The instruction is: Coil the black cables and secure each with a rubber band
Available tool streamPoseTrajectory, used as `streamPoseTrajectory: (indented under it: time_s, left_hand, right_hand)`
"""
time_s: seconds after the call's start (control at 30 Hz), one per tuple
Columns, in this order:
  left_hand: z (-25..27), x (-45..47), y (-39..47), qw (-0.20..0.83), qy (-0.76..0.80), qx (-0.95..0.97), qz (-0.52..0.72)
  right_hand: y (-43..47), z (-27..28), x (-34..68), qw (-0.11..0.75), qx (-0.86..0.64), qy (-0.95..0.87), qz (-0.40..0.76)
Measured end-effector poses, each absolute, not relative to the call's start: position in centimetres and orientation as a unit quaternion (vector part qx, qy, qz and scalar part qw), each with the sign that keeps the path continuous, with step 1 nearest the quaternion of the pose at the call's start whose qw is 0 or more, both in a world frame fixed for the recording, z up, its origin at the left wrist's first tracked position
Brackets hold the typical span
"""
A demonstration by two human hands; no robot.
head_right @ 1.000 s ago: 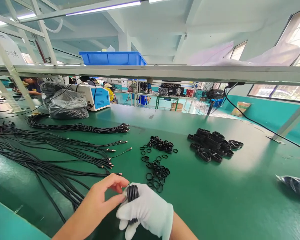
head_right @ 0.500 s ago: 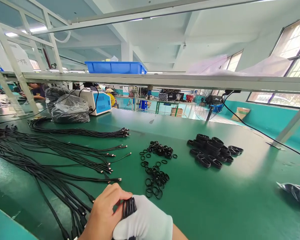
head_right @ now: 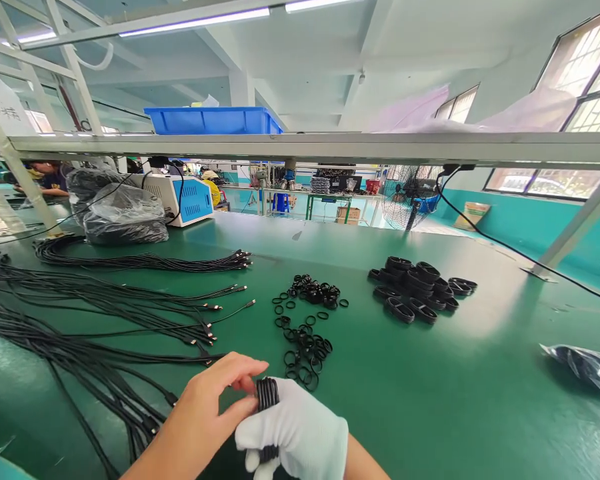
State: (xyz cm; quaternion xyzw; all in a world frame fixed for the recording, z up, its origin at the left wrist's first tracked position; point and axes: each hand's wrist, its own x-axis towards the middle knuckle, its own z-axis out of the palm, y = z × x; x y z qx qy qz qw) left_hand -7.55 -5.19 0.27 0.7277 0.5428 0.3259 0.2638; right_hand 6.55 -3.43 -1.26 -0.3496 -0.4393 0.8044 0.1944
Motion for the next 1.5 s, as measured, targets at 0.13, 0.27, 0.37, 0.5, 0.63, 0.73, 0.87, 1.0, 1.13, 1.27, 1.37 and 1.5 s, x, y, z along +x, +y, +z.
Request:
streamPoseTrajectory:
  time_s: [0.13,0.27,0.37,0.5,0.63,0.73,0.87,1.0,1.13,1.27,1.37,1.5]
  left_hand:
    - [-1.8,-7.8,-6.1,0.089,0.476,0.806,0.341]
    - [-2.0,-7.6,-6.4,0.133,0.488,0.809,0.299]
    - [-1.1,-7.5,-6.4,0.223,0.511,0.786,0.267]
    - [-0.5,-7.7,-6.5,0.300,0.515,0.757,0.268]
    - [-0.2,-7.8,-6.5,0.294,0.560,0.701,0.329]
    - [-0.2,-7.7,-6.3,0.212,0.582,0.706,0.343]
    - [-0.8,-7.4,-6.1,0.099,0.553,0.757,0.334]
    - [-1.1,-7.4,-5.9,0.089,0.542,0.765,0.336]
    - [-1.2,-7.0,-5.7,0.079,0.557,0.768,0.306]
    - [-0.3,-7.2,-5.1,0.068,0.541,0.791,0.277]
    - [1.1,-8.5,-3.9,0.189,0.564,0.748,0.294]
    - [1.6,-9.9,-1.9,0.217,0.612,0.706,0.282]
  right_hand:
    - [-3.2,-1.2,6.6,0.190,-0.329,-0.463,0.801]
    - [-3.2,-1.6,6.8,0.211,-0.307,-0.454,0.810]
    - [-3.2,-1.4,6.8,0.212,-0.306,-0.458,0.807]
    - [-3.4,-0.4,6.7,0.205,-0.313,-0.470,0.800]
    - [-3.7,-0.4,6.4,0.216,-0.354,-0.466,0.782]
    - [-3.6,-1.2,6.3,0.209,-0.363,-0.489,0.766]
    - [-3.5,-2.0,6.5,0.198,-0.367,-0.514,0.750]
    - [-3.4,-1.9,6.7,0.199,-0.366,-0.508,0.754]
    - [-3.5,-1.7,6.3,0.195,-0.382,-0.504,0.749]
    - [-3.4,-1.1,6.2,0.207,-0.402,-0.476,0.754]
    - [-2.7,-0.6,7.4,0.266,-0.377,-0.414,0.785]
    - [-1.1,-0.7,10.0,0.445,-0.353,-0.293,0.769]
